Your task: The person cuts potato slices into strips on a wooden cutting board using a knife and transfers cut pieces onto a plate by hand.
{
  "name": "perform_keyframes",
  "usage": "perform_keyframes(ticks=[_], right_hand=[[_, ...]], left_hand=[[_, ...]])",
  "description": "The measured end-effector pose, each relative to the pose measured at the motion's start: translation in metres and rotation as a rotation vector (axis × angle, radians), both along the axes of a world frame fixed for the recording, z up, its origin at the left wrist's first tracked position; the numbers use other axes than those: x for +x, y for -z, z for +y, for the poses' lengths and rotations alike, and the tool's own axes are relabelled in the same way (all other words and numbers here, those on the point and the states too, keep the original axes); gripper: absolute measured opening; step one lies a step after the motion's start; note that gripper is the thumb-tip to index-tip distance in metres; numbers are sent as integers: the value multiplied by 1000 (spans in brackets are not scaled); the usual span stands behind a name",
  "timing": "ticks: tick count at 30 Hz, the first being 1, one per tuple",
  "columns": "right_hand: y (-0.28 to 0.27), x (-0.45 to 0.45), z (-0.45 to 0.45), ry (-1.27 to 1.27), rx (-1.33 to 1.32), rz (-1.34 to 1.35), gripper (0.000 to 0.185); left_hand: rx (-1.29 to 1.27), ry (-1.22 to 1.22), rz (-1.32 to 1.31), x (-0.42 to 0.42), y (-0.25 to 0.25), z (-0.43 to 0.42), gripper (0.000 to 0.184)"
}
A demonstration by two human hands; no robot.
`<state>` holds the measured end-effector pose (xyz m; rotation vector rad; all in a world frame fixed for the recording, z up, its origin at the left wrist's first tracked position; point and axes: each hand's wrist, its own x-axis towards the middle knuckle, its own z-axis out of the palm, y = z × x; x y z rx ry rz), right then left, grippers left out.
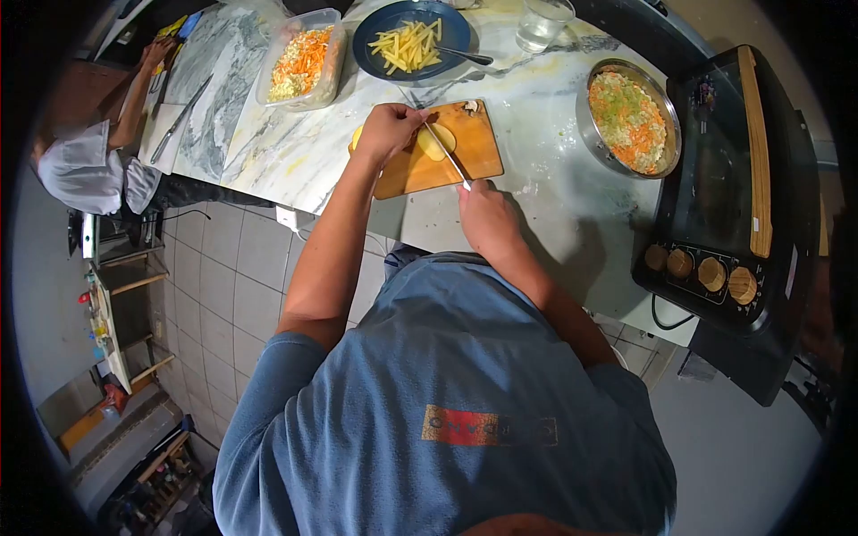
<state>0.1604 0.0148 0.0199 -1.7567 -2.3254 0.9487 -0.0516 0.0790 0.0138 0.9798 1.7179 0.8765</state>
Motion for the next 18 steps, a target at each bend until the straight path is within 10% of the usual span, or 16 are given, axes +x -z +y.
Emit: perform_keyframes(ticks=[18], right_hand=[[-16, 24, -15, -18, 64, -72, 38]], left_hand=[[137, 17, 520, 23, -20, -52, 39]])
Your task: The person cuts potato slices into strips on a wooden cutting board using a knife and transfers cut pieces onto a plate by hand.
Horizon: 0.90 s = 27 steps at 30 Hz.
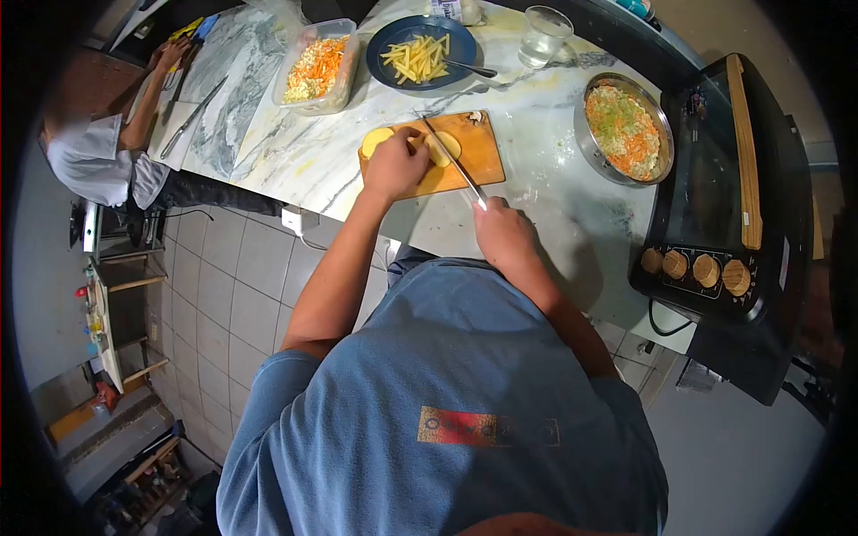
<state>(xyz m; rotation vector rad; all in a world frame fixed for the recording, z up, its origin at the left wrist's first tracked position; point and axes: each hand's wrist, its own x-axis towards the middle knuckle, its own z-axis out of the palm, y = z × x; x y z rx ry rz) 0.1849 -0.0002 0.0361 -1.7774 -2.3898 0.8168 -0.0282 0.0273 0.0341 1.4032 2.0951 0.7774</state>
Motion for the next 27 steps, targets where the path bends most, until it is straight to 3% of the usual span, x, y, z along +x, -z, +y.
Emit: perform_keyframes(ticks=[5, 16, 21, 27], right_hand=[[-5, 16, -9, 4, 22, 10, 37], [-4, 33, -6, 104, 57, 95, 41], [0, 33, -4, 99, 46, 102, 42], [-3, 33, -4, 85, 39, 120, 43]], left_hand=[[-33, 83, 71, 9, 17, -2, 48], [-113, 14, 116, 16, 20, 8, 50], [-56, 53, -77, 9, 24, 8, 49], [-46, -34, -109, 1, 30, 5, 53]])
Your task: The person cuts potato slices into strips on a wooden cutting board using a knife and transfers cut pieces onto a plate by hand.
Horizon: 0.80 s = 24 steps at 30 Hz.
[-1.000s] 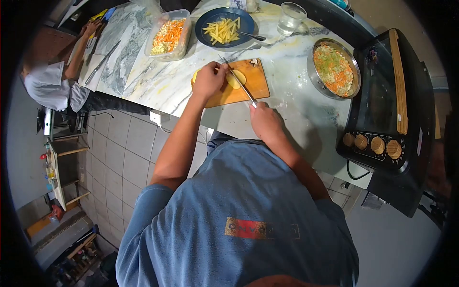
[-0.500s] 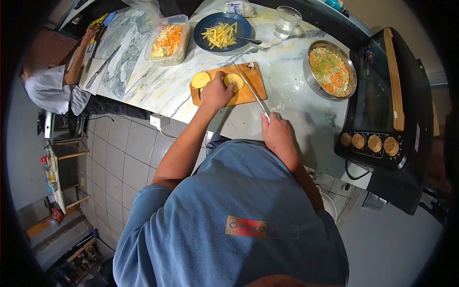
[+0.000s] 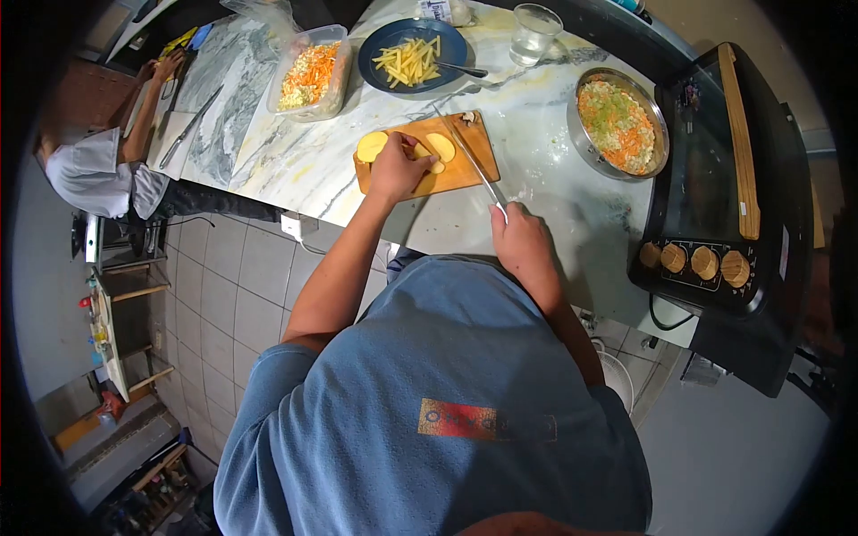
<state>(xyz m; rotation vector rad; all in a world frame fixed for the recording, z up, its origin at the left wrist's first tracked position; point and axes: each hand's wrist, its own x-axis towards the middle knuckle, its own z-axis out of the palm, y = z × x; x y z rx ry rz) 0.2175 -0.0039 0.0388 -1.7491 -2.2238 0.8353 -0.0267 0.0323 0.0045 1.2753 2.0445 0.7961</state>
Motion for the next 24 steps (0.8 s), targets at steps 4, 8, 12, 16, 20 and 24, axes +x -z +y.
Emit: perform_keyframes(ticks=[4, 8, 12, 16, 20, 24], right_hand=[[2, 2, -1, 0, 16, 15, 44], [9, 3, -1, 10, 24, 26, 45], [6, 1, -1, 17, 13, 24, 45], [7, 2, 1, 30, 25, 36, 46], [7, 3, 3, 36, 37, 47, 46], [8, 2, 3, 44, 38, 61, 46]], left_hand=[[-79, -26, 78, -3, -12, -7, 55], [67, 121, 203, 0, -24, -4, 49], [206, 460, 356, -7, -13, 11, 42], [184, 500, 358, -14, -9, 21, 38], [198, 424, 371, -11, -8, 18, 37], [213, 326, 481, -1, -8, 11, 37]])
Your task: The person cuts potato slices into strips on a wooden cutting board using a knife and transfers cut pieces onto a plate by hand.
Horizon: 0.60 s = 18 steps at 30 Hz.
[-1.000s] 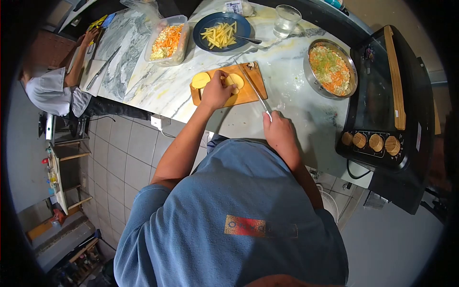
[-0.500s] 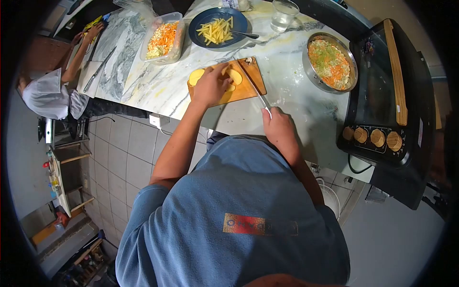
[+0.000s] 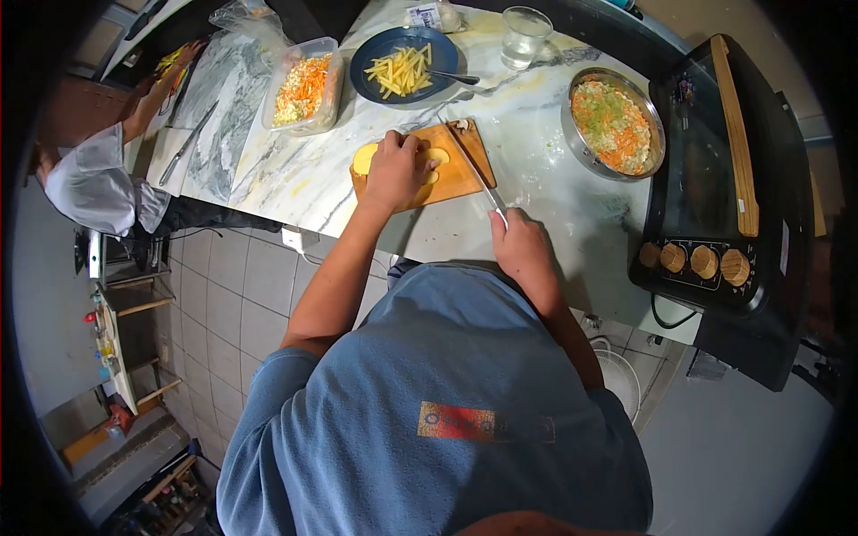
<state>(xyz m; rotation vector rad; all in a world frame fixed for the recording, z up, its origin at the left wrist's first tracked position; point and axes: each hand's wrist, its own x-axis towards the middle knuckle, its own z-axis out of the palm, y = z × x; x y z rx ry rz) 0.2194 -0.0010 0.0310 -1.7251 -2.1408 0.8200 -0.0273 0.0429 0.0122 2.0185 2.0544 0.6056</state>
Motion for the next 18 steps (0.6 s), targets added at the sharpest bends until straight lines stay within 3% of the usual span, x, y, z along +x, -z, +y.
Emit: perform_keyframes(ticks=[10, 18], right_hand=[[6, -1, -2, -21, 21, 11, 44], [7, 1, 0, -33, -31, -6, 44]], left_hand=[[23, -179, 163, 20, 3, 1, 42], [-114, -286, 291, 29, -5, 9, 53]])
